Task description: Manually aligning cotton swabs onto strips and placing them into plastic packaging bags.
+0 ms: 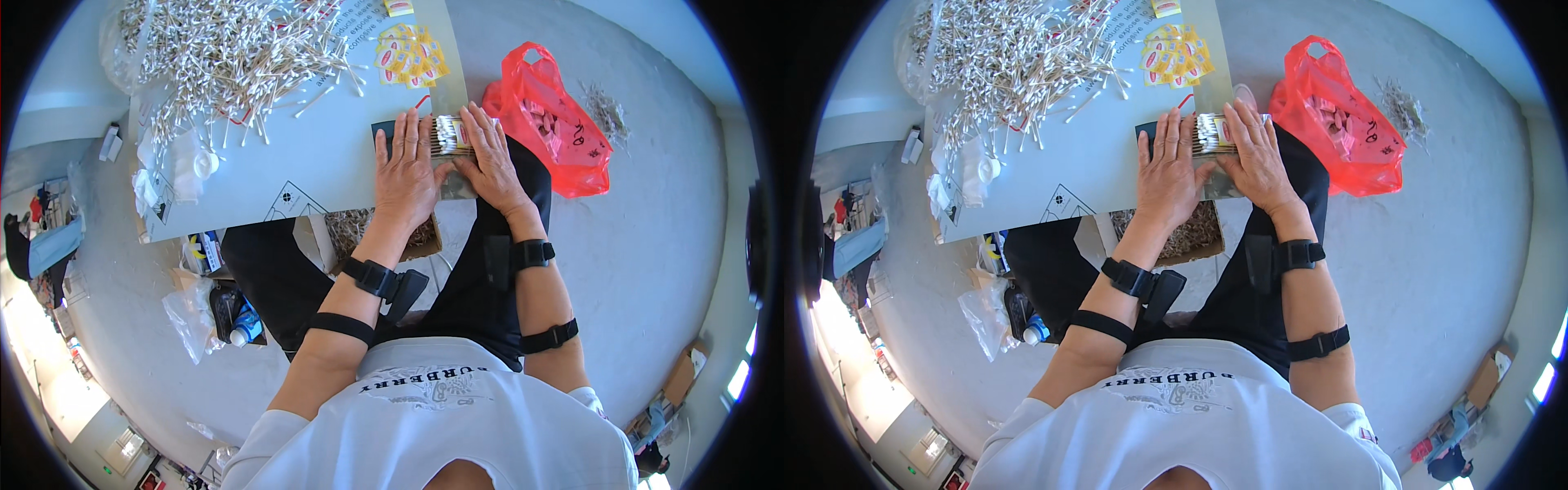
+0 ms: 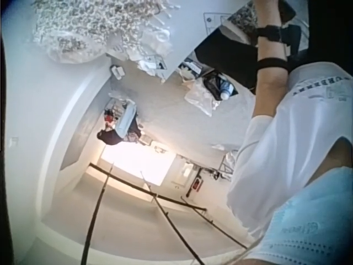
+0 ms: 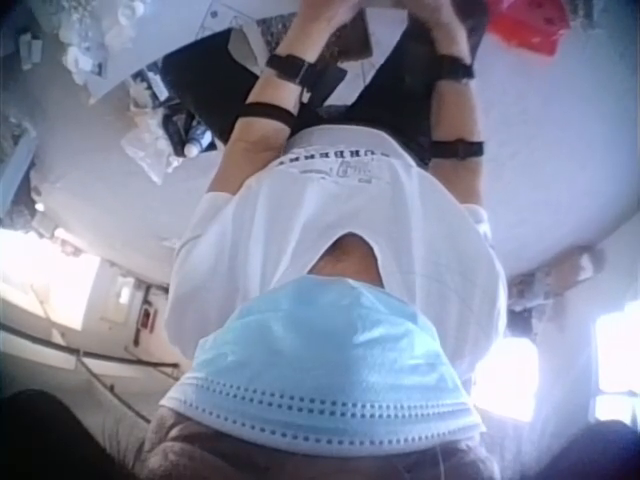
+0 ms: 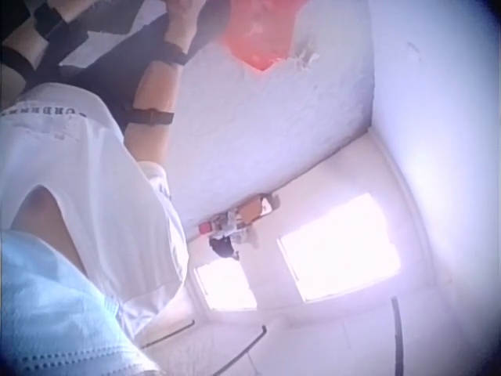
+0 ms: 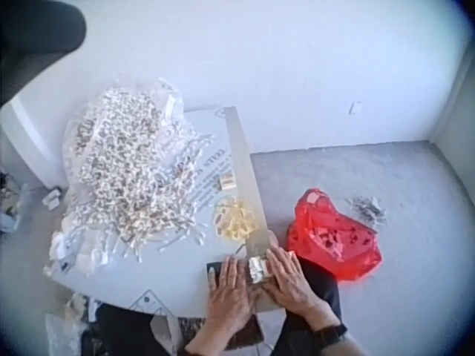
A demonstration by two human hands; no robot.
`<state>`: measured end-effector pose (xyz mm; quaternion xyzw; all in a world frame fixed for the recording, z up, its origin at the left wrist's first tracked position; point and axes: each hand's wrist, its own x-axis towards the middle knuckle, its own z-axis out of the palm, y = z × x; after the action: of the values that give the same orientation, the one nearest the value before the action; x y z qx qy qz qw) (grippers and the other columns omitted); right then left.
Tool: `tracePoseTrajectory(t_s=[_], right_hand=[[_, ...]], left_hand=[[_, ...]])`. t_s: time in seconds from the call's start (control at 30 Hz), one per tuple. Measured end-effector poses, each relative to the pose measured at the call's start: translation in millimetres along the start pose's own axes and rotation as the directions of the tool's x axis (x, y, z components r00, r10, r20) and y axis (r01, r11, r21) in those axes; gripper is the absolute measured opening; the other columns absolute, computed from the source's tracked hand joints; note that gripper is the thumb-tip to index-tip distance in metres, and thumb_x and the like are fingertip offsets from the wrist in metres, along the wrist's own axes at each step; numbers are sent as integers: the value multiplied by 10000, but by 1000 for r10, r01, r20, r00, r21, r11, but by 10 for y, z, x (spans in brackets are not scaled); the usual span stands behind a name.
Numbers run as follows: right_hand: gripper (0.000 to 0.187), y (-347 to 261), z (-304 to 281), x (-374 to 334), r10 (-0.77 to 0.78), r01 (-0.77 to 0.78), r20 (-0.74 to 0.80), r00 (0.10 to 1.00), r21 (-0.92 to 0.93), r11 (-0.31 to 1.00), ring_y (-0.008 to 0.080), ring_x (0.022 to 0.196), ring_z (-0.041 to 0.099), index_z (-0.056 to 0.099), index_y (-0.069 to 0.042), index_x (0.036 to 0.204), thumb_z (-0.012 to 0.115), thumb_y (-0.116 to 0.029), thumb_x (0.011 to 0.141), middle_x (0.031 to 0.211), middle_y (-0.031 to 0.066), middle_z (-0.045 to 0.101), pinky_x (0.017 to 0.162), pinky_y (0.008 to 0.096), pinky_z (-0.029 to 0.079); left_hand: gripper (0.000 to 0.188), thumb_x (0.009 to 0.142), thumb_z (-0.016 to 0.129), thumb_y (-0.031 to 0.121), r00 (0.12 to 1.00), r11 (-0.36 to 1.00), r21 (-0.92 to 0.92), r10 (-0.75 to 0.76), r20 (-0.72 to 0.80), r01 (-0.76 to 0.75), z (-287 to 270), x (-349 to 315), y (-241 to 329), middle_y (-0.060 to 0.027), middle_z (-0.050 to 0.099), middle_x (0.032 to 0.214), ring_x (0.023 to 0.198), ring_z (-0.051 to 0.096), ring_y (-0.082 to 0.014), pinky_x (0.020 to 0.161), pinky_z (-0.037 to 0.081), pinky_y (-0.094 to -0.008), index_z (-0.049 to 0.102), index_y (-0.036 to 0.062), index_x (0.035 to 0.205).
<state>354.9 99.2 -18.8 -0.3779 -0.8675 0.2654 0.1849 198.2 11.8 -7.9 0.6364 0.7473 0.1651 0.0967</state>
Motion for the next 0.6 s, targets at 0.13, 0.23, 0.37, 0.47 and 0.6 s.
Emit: tracePoseTrajectory(t_s=[0.13,0.23,0.37,0.47,0.6], right_hand=[[796,1,-29,6,-9,9,24,1000,-8,1000,352,1463,245,284,-124,1529,683,-170,842,1569,140,291,1195,507,163],[803,2,-10,-4,-4,4,12,1000,-10,1000,341,1464,247,279,-126,1532,682,-166,838,1572,135,286,1198,508,157],[814,29,8,-6,7,-8,16,1000,37,999,316,1474,235,275,-129,1535,655,-95,816,1577,133,279,1203,503,136],[817,58,-31,-1,3,-9,48,999,110,994,313,1480,225,275,-132,1537,628,-56,804,1581,132,273,1206,500,121],[810,63,-45,-4,-10,2,58,998,139,990,316,1481,218,276,-129,1539,607,-43,805,1586,134,263,1209,499,110]], left_hand=[[780,916,611,411,1000,1000,5,-2,-10,2,-24,-8,-2,-145,208,1612,1497,188,-282,1196,124,-522,269,76,1532],[777,919,608,408,1000,1000,14,0,3,0,-31,-6,3,-145,208,1612,1498,187,-286,1196,127,-521,269,70,1531],[777,922,606,403,1000,1000,-1,-5,15,5,-41,-2,14,-146,209,1612,1499,181,-288,1196,126,-523,266,61,1531],[780,920,609,400,1000,1000,1,-7,-3,7,-37,-6,7,-148,205,1613,1499,181,-289,1196,126,-526,267,55,1530],[783,918,613,399,1000,1000,2,-5,2,5,-34,-3,8,-152,205,1612,1499,183,-292,1195,125,-528,267,53,1529]])
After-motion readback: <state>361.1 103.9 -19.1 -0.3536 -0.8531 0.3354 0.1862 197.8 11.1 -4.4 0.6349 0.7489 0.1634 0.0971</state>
